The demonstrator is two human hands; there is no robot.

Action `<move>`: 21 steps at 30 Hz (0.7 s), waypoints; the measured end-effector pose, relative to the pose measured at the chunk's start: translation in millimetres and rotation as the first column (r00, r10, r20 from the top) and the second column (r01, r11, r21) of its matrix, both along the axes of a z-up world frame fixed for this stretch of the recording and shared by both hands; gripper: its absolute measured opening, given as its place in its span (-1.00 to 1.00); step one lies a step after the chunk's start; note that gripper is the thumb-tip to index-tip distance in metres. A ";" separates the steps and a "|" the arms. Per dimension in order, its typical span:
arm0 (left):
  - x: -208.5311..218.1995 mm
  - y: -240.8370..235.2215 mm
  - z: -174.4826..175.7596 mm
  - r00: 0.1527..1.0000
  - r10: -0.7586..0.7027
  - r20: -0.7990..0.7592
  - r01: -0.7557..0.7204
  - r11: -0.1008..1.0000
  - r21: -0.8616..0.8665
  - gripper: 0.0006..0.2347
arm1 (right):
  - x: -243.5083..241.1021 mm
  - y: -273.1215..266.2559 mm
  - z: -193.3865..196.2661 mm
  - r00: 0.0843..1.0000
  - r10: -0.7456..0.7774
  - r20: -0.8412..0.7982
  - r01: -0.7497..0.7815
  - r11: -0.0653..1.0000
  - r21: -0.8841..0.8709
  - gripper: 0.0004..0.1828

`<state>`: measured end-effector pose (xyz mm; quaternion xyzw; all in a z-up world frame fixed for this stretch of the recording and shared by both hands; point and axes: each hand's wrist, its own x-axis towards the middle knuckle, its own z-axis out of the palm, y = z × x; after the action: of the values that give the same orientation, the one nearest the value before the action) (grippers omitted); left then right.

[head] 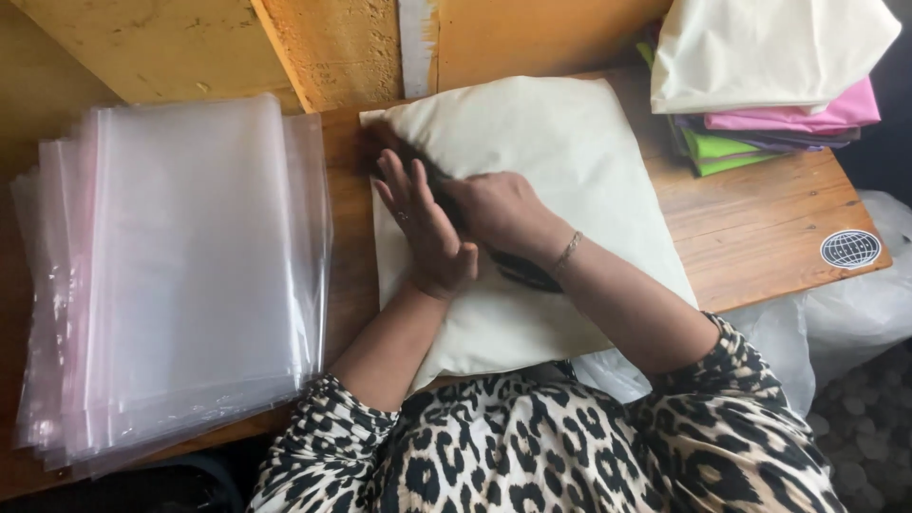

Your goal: Brushing a pillow to clean it and then carefully inserting it into a clear plastic bag for packaging.

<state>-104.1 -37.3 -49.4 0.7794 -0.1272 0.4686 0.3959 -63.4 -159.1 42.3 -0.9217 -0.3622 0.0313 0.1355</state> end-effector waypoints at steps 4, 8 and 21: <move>-6.6 -5.6 3.7 0.981 0.028 -0.193 -0.018 0.998 0.054 -0.11 | 63.2 -55.3 -51.0 0.942 -0.130 0.311 0.159 0.985 -0.068 -0.86; -4.0 -9.5 -0.3 0.948 0.060 -0.311 -0.056 0.998 0.023 -0.21 | 86.1 -126.1 -69.1 0.770 -0.486 0.412 0.567 0.819 -0.094 -0.76; -14.1 -12.7 28.8 0.719 0.314 -0.620 0.037 0.874 0.485 -0.25 | -35.8 -159.5 -53.4 0.849 -0.452 0.274 0.479 0.877 -0.041 -0.48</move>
<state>-118.2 -50.0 -20.6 0.9746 -0.0204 0.1338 0.1785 -99.1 -318.5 -11.0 -0.9840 -0.1401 -0.1022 0.0411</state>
